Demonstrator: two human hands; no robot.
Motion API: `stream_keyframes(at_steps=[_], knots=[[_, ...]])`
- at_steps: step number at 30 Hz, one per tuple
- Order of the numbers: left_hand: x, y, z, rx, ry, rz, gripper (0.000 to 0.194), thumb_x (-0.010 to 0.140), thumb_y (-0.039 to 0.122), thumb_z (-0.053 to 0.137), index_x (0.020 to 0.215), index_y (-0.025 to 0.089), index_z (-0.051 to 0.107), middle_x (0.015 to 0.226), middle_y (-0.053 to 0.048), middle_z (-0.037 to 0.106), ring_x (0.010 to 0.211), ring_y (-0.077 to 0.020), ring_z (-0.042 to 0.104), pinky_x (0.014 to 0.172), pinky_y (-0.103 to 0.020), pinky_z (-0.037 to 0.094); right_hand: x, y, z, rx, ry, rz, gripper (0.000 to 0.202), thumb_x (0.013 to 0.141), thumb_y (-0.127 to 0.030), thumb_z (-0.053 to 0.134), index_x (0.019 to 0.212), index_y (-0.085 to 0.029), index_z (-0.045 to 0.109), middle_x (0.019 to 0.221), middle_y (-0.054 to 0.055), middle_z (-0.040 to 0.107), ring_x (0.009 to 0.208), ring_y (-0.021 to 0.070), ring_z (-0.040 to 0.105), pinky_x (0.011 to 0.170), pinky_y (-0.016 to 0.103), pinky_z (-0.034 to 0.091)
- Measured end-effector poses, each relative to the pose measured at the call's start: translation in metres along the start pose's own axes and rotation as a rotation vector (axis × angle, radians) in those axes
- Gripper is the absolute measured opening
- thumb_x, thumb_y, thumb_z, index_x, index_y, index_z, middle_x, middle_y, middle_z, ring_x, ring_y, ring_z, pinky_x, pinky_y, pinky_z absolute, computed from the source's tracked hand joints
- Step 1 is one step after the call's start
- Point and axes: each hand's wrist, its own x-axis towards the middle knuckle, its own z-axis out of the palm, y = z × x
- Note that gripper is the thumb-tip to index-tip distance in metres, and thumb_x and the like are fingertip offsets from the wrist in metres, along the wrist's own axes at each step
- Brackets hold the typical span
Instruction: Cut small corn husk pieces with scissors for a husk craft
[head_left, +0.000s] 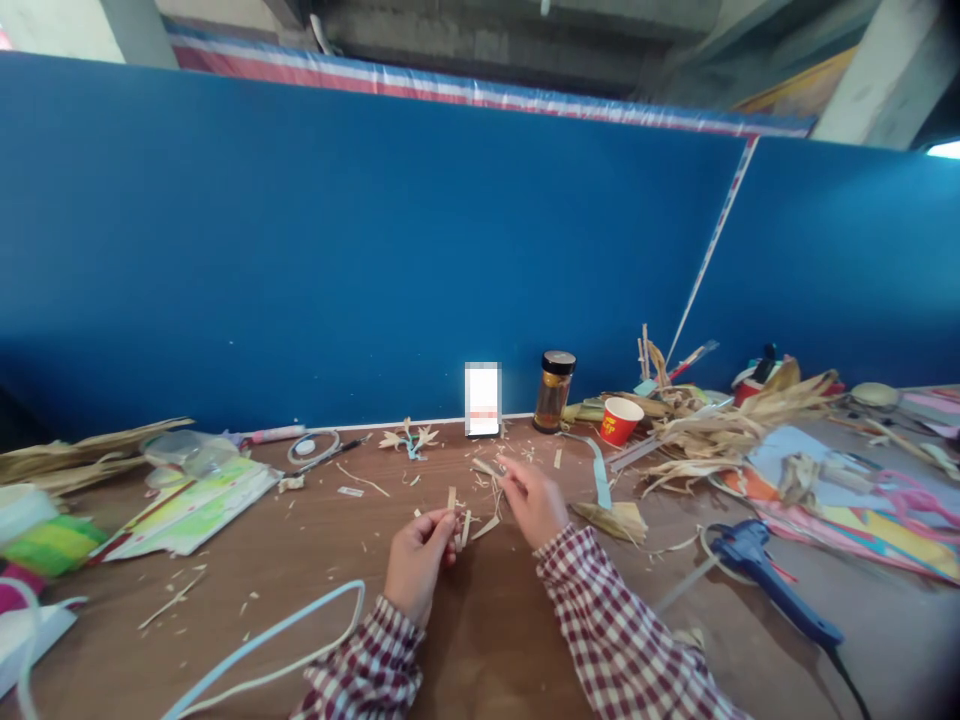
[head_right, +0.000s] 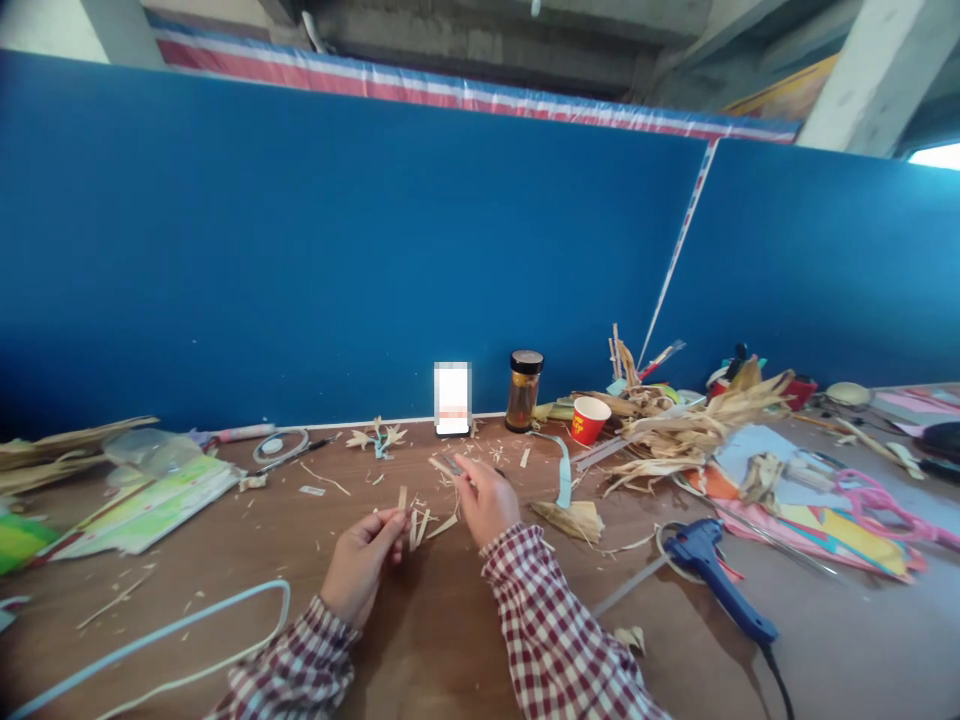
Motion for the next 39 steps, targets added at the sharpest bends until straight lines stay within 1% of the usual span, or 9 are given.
stream_keyframes(at_steps=[4,8,11,16,20,24,33,37,39], knots=[[0.004,-0.002,-0.003,0.022,0.038,0.012,0.033,0.059,0.042,0.067,0.073,0.012,0.064,0.057,0.001,0.056,0.045,-0.0074,0.044,0.042,-0.019,0.036,-0.009,-0.016,0.013,0.219,-0.194,-0.062,0.035,0.082,-0.026,0.049,0.117,-0.02,0.049,0.095,0.005,0.061,0.056,0.0095,0.052,0.055,0.023,0.046],[0.003,-0.005,-0.002,0.145,-0.089,0.066,0.029,0.061,0.041,0.066,0.062,0.013,0.062,0.046,0.003,0.05,0.042,-0.0088,0.044,0.041,-0.019,0.036,-0.013,-0.024,0.019,0.206,-0.266,-0.145,0.017,0.083,-0.022,0.05,0.094,-0.02,0.063,0.092,0.003,0.063,0.075,0.0125,0.058,0.07,0.025,0.047],[0.002,-0.007,0.0,0.148,-0.12,0.018,0.028,0.061,0.041,0.066,0.064,0.013,0.063,0.049,0.002,0.053,0.043,-0.009,0.046,0.041,-0.019,0.037,-0.012,-0.023,0.018,0.217,-0.269,-0.169,0.02,0.086,-0.022,0.046,0.084,-0.02,0.066,0.085,0.003,0.065,0.083,0.0135,0.058,0.077,0.026,0.045],[0.002,-0.007,0.001,0.126,-0.094,-0.044,0.03,0.06,0.042,0.066,0.067,0.012,0.064,0.055,0.001,0.057,0.044,-0.0079,0.046,0.04,-0.018,0.037,-0.01,-0.022,0.014,0.25,-0.195,-0.128,0.021,0.085,-0.024,0.046,0.086,-0.019,0.067,0.085,0.004,0.065,0.083,0.0144,0.059,0.076,0.026,0.045],[0.002,-0.007,0.0,0.113,-0.061,-0.005,0.03,0.061,0.041,0.066,0.068,0.012,0.063,0.054,0.001,0.055,0.045,-0.0081,0.046,0.041,-0.018,0.037,-0.012,-0.023,0.017,0.265,-0.232,-0.058,0.021,0.083,-0.024,0.049,0.099,-0.021,0.063,0.089,0.003,0.066,0.081,0.0147,0.06,0.075,0.026,0.045],[0.002,-0.008,-0.003,0.192,-0.08,0.084,0.028,0.064,0.041,0.064,0.064,0.013,0.061,0.048,0.003,0.051,0.043,-0.0085,0.044,0.041,-0.018,0.036,-0.015,-0.023,0.022,0.256,-0.296,-0.04,0.019,0.084,-0.025,0.048,0.09,-0.021,0.066,0.087,0.001,0.068,0.08,0.0143,0.062,0.074,0.024,0.046],[-0.004,-0.01,0.001,0.286,-0.133,0.153,0.027,0.071,0.04,0.057,0.061,0.014,0.055,0.046,0.005,0.045,0.039,-0.0068,0.038,0.039,-0.018,0.03,-0.01,-0.018,0.015,-0.093,-0.247,0.019,0.024,0.086,-0.029,0.044,0.092,-0.025,0.067,0.084,0.0,0.069,0.077,0.0139,0.061,0.068,0.021,0.043],[-0.012,-0.003,0.004,0.332,-0.234,0.188,0.027,0.075,0.039,0.053,0.067,0.015,0.059,0.053,0.002,0.053,0.044,-0.0095,0.045,0.043,-0.02,0.037,0.002,0.002,-0.005,-0.382,-0.152,0.203,0.025,0.086,-0.03,0.042,0.087,-0.025,0.067,0.079,0.003,0.069,0.07,0.0158,0.061,0.063,0.023,0.041],[-0.008,0.001,0.0,0.433,-0.168,0.224,0.028,0.077,0.04,0.049,0.075,0.015,0.063,0.058,-0.001,0.059,0.048,-0.0125,0.051,0.047,-0.023,0.042,0.005,0.01,-0.012,-0.404,-0.107,0.241,0.03,0.088,-0.03,0.036,0.096,-0.024,0.064,0.084,0.005,0.068,0.075,0.0172,0.061,0.065,0.025,0.041]])
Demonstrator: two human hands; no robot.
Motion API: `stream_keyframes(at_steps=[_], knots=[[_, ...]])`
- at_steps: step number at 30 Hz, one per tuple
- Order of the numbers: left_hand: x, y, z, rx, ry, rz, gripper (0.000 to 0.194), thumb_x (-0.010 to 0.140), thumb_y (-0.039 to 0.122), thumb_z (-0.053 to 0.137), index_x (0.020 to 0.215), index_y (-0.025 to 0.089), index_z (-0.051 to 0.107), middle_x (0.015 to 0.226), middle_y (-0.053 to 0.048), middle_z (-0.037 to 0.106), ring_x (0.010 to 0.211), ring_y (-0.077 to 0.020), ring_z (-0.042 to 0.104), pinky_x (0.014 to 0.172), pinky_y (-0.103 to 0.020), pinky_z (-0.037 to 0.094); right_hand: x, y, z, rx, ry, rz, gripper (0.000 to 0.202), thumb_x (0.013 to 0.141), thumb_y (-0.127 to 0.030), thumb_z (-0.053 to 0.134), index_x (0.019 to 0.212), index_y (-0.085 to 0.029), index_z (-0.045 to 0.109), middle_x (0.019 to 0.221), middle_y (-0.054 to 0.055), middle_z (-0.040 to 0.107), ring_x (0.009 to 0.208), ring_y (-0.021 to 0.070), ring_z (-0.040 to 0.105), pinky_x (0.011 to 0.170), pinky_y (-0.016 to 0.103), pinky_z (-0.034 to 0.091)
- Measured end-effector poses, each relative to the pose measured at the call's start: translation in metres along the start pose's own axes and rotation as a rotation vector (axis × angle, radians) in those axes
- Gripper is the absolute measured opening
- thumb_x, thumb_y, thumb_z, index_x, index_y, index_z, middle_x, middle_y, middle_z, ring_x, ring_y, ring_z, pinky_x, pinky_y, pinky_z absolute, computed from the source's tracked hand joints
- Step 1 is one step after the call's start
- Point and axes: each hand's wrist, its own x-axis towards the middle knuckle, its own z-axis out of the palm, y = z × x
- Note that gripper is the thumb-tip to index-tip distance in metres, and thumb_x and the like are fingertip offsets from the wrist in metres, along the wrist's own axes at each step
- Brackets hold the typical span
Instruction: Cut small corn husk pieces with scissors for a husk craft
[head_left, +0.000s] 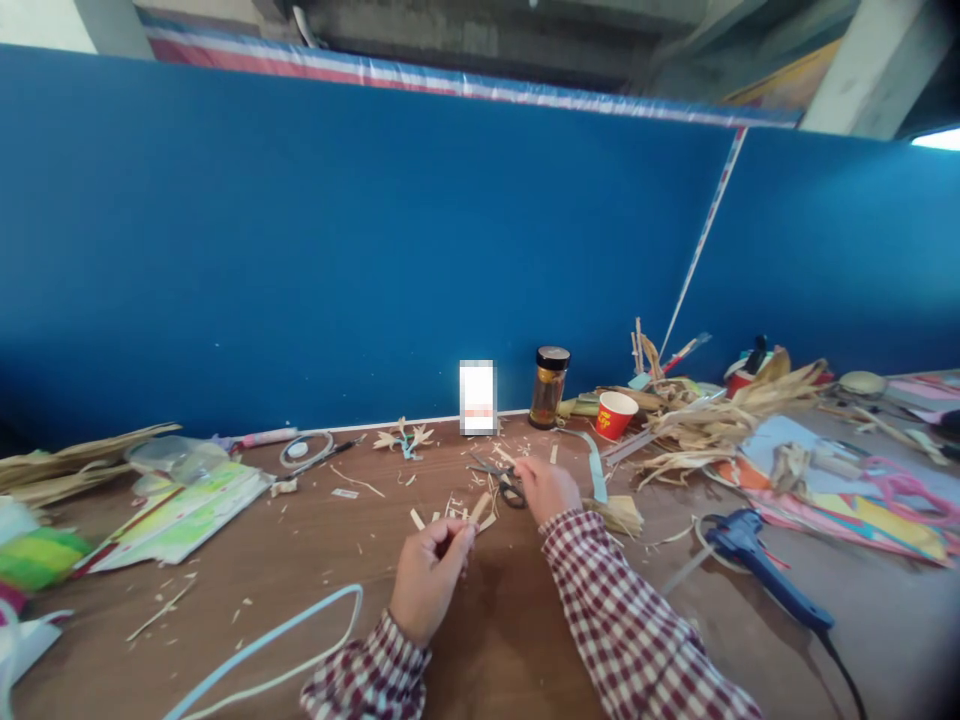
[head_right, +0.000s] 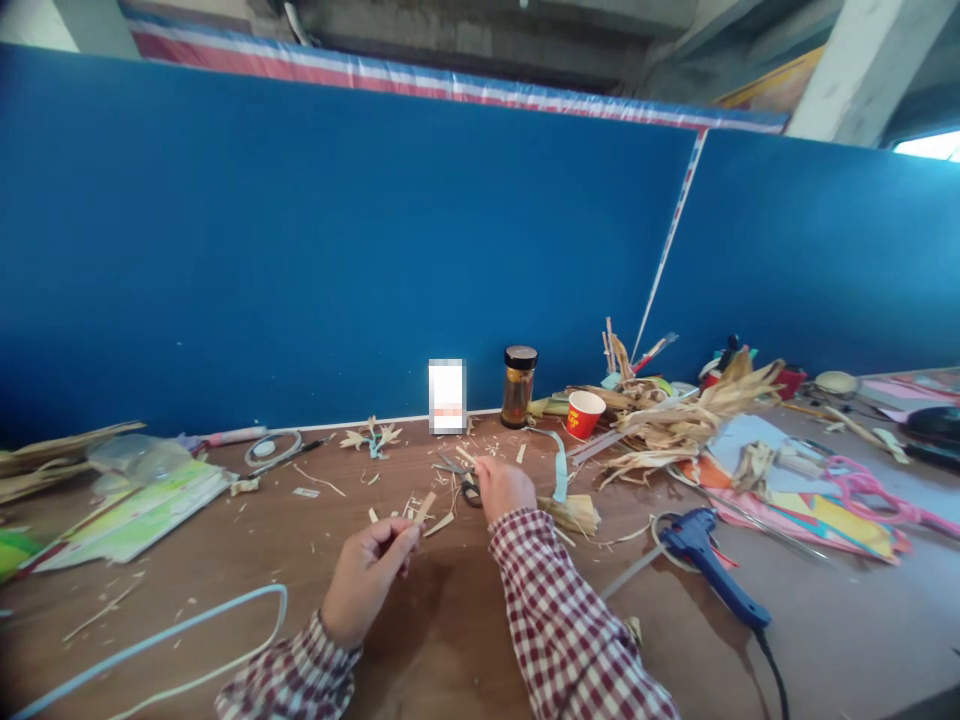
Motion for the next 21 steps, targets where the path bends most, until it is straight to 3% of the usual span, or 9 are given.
stream_keyframes(at_steps=[4,9,14,21], knots=[[0.016,-0.011,-0.022,0.441,0.247,0.022,0.029,0.078,0.031,0.045,0.089,0.014,0.067,0.081,-0.009,0.069,0.076,-0.0217,0.062,0.069,-0.031,0.047,-0.005,-0.003,0.006,0.019,0.013,-0.04,0.028,0.088,-0.032,0.036,0.095,-0.027,0.062,0.088,0.001,0.068,0.078,0.0155,0.061,0.066,0.023,0.04],[0.024,-0.02,-0.034,0.757,0.193,0.007,0.03,0.08,0.025,0.043,0.091,0.016,0.069,0.094,-0.01,0.069,0.089,-0.0214,0.062,0.078,-0.029,0.044,-0.014,-0.016,0.018,0.039,-0.033,-0.137,0.025,0.087,-0.029,0.039,0.094,-0.026,0.062,0.09,0.0,0.068,0.081,0.015,0.061,0.067,0.022,0.04],[0.02,-0.012,-0.035,0.884,0.171,-0.046,0.029,0.081,0.03,0.044,0.09,0.019,0.07,0.09,-0.008,0.07,0.084,-0.022,0.063,0.072,-0.029,0.044,-0.014,-0.013,0.02,0.053,-0.044,-0.161,0.024,0.087,-0.028,0.039,0.095,-0.026,0.062,0.091,0.001,0.068,0.081,0.0149,0.061,0.068,0.022,0.041],[0.022,-0.014,-0.04,0.805,0.167,0.12,0.033,0.083,0.026,0.038,0.099,0.019,0.066,0.101,-0.007,0.066,0.091,-0.0184,0.059,0.081,-0.027,0.042,-0.014,-0.012,0.022,0.049,-0.039,-0.173,0.024,0.087,-0.029,0.04,0.094,-0.026,0.062,0.09,0.0,0.068,0.079,0.0152,0.061,0.067,0.023,0.041]])
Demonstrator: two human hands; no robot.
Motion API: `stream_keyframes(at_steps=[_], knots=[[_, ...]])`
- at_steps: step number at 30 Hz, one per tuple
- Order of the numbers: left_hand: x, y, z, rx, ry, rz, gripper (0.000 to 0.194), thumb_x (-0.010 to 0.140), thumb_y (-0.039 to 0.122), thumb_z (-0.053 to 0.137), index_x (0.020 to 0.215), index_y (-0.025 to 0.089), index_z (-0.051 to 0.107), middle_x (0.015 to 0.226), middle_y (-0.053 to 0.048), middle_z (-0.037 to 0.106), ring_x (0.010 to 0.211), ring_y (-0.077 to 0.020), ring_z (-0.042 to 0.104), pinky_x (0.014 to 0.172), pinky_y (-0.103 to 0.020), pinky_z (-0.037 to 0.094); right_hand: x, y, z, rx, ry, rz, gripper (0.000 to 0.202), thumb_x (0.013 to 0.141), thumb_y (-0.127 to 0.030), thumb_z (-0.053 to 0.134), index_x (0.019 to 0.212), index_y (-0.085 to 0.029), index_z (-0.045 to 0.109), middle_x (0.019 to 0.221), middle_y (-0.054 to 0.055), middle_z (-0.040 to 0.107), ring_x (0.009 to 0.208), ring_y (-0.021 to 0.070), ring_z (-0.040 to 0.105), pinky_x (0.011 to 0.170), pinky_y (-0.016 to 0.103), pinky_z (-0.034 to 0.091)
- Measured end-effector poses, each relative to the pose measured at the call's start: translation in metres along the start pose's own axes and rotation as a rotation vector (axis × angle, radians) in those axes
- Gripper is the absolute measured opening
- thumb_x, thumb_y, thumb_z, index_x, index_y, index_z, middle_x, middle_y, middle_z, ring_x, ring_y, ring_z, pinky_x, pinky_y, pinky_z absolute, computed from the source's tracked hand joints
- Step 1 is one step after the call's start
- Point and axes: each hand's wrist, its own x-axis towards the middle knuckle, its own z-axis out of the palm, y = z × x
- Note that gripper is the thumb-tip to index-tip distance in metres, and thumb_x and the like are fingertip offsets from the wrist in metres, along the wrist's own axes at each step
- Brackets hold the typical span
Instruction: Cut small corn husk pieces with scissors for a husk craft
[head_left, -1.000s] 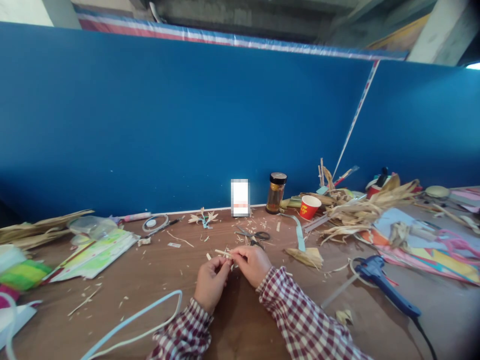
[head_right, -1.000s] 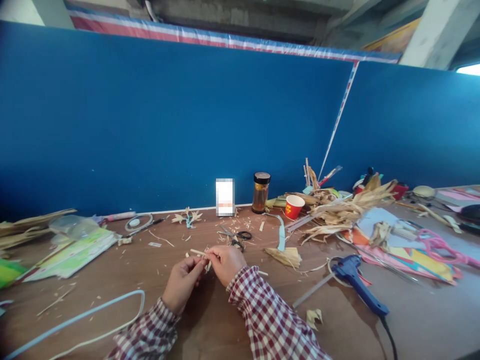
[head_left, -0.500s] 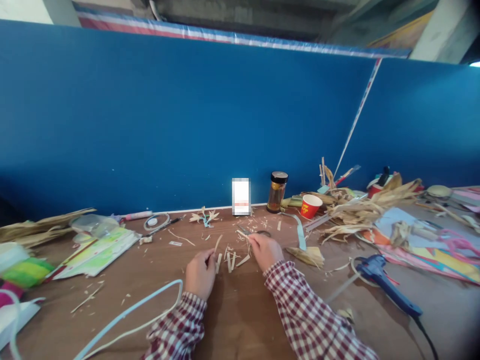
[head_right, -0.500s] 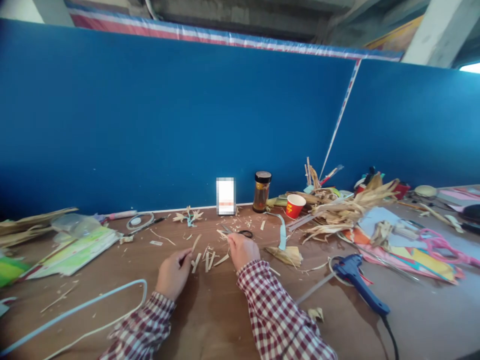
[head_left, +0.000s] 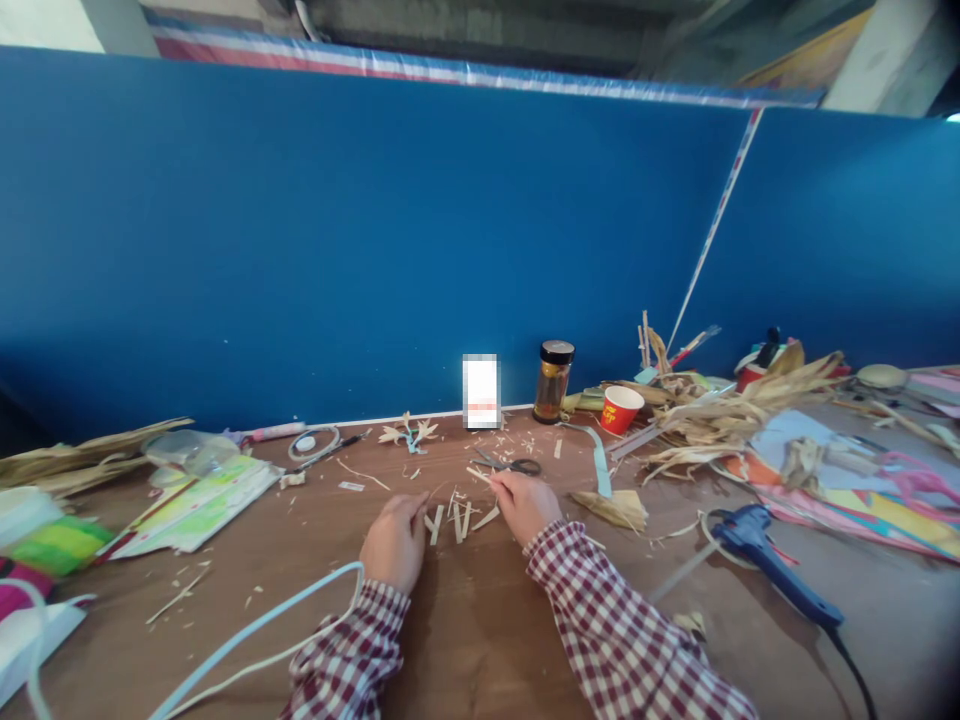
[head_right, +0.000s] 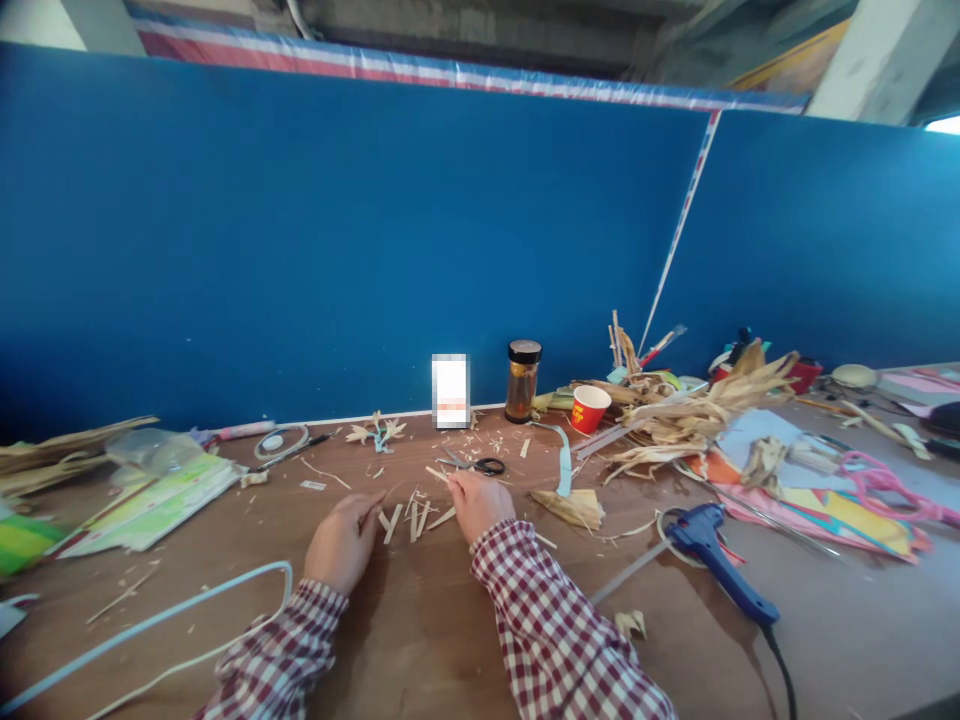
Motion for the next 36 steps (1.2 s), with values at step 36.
stream_keyframes(at_steps=[36], knots=[[-0.004,0.005,-0.017,0.468,-0.091,-0.05,0.033,0.078,0.036,0.041,0.085,0.019,0.068,0.084,-0.012,0.061,0.083,-0.026,0.053,0.073,-0.035,0.039,0.0,-0.001,-0.003,-0.011,-0.024,0.003,0.024,0.087,-0.029,0.039,0.094,-0.026,0.062,0.087,0.001,0.068,0.078,0.0147,0.061,0.064,0.022,0.041]])
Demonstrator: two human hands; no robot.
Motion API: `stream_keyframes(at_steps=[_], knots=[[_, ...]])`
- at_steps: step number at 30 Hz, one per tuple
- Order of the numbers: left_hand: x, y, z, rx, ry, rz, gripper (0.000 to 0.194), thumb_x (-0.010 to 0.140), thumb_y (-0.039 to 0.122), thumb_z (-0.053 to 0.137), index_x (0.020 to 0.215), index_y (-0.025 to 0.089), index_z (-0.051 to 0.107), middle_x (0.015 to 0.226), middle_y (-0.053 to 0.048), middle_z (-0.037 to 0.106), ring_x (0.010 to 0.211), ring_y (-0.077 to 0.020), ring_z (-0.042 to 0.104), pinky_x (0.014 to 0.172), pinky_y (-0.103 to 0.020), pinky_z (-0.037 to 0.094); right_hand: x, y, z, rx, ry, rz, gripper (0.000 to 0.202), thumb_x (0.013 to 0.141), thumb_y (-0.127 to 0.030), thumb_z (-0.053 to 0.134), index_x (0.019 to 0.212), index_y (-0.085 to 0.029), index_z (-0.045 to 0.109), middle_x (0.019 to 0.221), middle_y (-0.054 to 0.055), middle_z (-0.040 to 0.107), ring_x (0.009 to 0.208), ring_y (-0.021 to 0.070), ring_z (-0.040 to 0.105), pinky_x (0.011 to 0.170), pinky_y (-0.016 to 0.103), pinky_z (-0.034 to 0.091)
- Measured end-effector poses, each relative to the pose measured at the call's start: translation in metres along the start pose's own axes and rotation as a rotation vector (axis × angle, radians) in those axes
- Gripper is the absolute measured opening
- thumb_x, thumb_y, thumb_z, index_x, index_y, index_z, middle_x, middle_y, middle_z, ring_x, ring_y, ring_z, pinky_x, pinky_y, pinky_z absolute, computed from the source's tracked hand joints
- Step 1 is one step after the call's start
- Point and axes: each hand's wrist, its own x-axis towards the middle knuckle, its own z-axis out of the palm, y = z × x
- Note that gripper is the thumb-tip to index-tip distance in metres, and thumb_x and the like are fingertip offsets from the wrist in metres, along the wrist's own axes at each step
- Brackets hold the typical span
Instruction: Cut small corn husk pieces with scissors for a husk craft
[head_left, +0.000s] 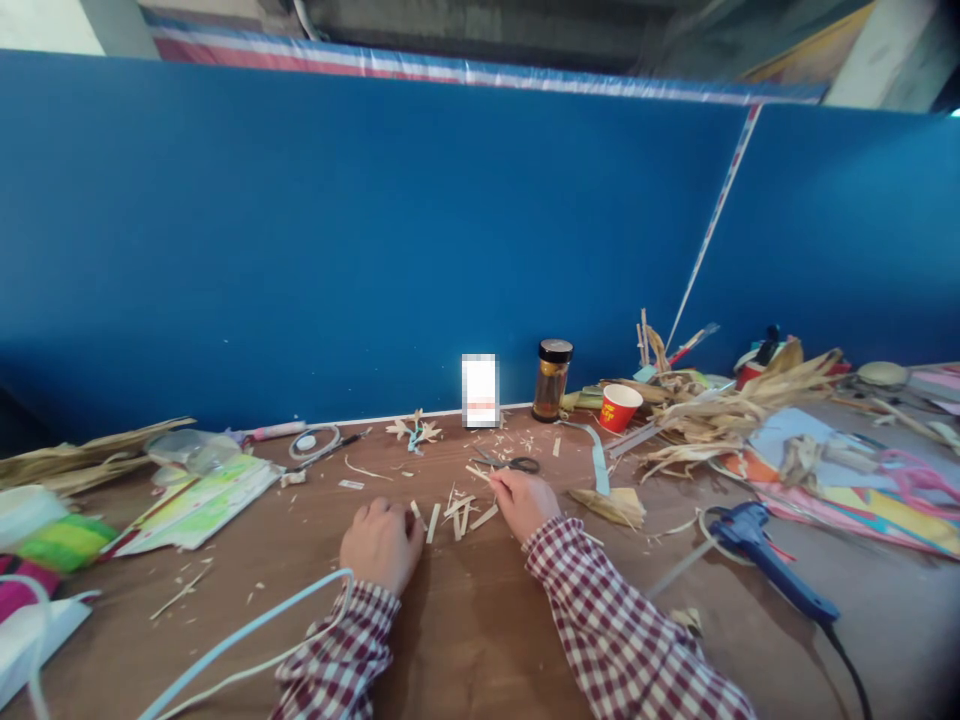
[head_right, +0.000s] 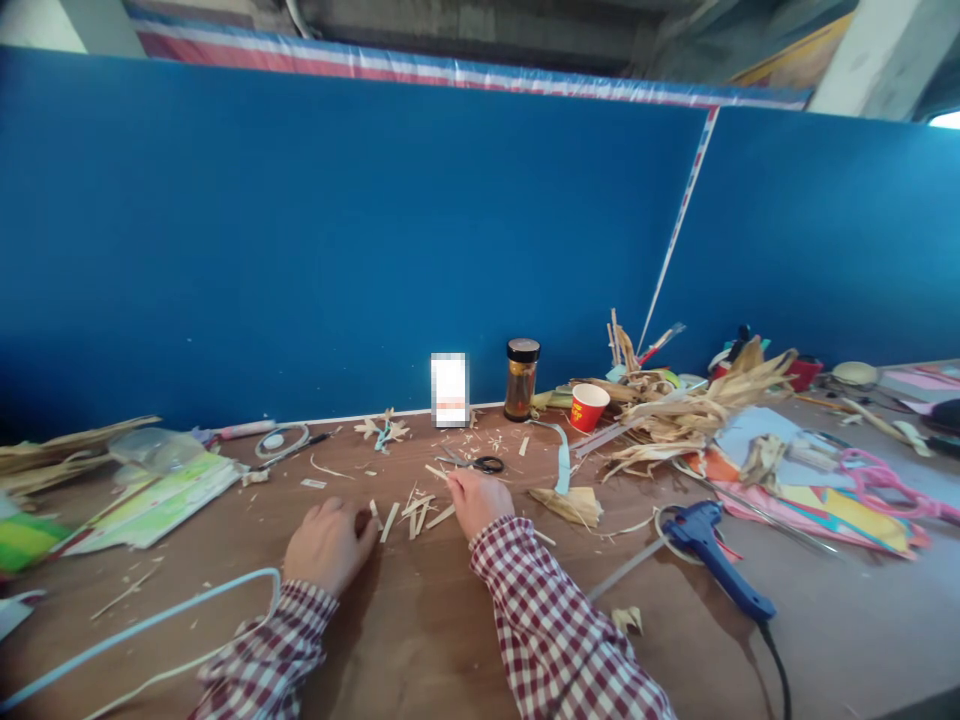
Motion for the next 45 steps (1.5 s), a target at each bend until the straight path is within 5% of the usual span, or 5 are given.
stream_keyframes(at_steps=[18,22,26,33,45], knots=[[-0.001,-0.006,-0.006,0.085,-0.124,-0.103,0.03,0.081,0.029,0.038,0.079,0.016,0.065,0.088,-0.015,0.063,0.091,-0.0304,0.054,0.072,-0.041,0.04,-0.001,-0.001,0.001,-0.006,-0.001,0.01,0.026,0.087,-0.03,0.038,0.096,-0.026,0.063,0.088,0.001,0.068,0.079,0.0147,0.062,0.067,0.022,0.042],[-0.001,-0.002,-0.004,0.047,-0.007,-0.109,0.028,0.082,0.028,0.036,0.081,0.016,0.062,0.089,-0.015,0.061,0.09,-0.0306,0.054,0.072,-0.042,0.04,-0.001,-0.002,-0.001,0.002,0.005,0.005,0.025,0.087,-0.03,0.039,0.094,-0.025,0.063,0.087,0.001,0.068,0.078,0.0146,0.062,0.067,0.022,0.042],[-0.001,0.009,0.001,-0.392,0.184,-0.068,0.023,0.084,0.029,0.034,0.087,0.018,0.054,0.083,-0.009,0.062,0.08,-0.0227,0.058,0.072,-0.036,0.043,-0.003,-0.007,-0.003,0.056,0.068,-0.03,0.025,0.087,-0.029,0.04,0.097,-0.025,0.063,0.092,0.001,0.068,0.083,0.0141,0.061,0.073,0.021,0.042],[-0.005,0.035,0.027,-1.541,-0.155,-0.244,0.037,0.067,0.037,0.059,0.097,0.015,0.054,0.075,-0.003,0.065,0.064,-0.0143,0.061,0.063,-0.028,0.05,-0.009,-0.028,-0.006,0.247,0.063,-0.128,0.03,0.085,-0.032,0.043,0.112,-0.022,0.052,0.085,0.001,0.069,0.077,0.0132,0.063,0.069,0.021,0.044],[-0.007,0.032,0.034,-1.406,-0.198,-0.126,0.022,0.069,0.034,0.059,0.07,0.012,0.063,0.059,-0.001,0.061,0.052,-0.0108,0.054,0.052,-0.022,0.046,-0.009,-0.026,0.0,0.331,-0.129,-0.134,0.026,0.083,-0.033,0.048,0.107,-0.028,0.057,0.084,-0.002,0.069,0.078,0.0139,0.062,0.068,0.022,0.043]])
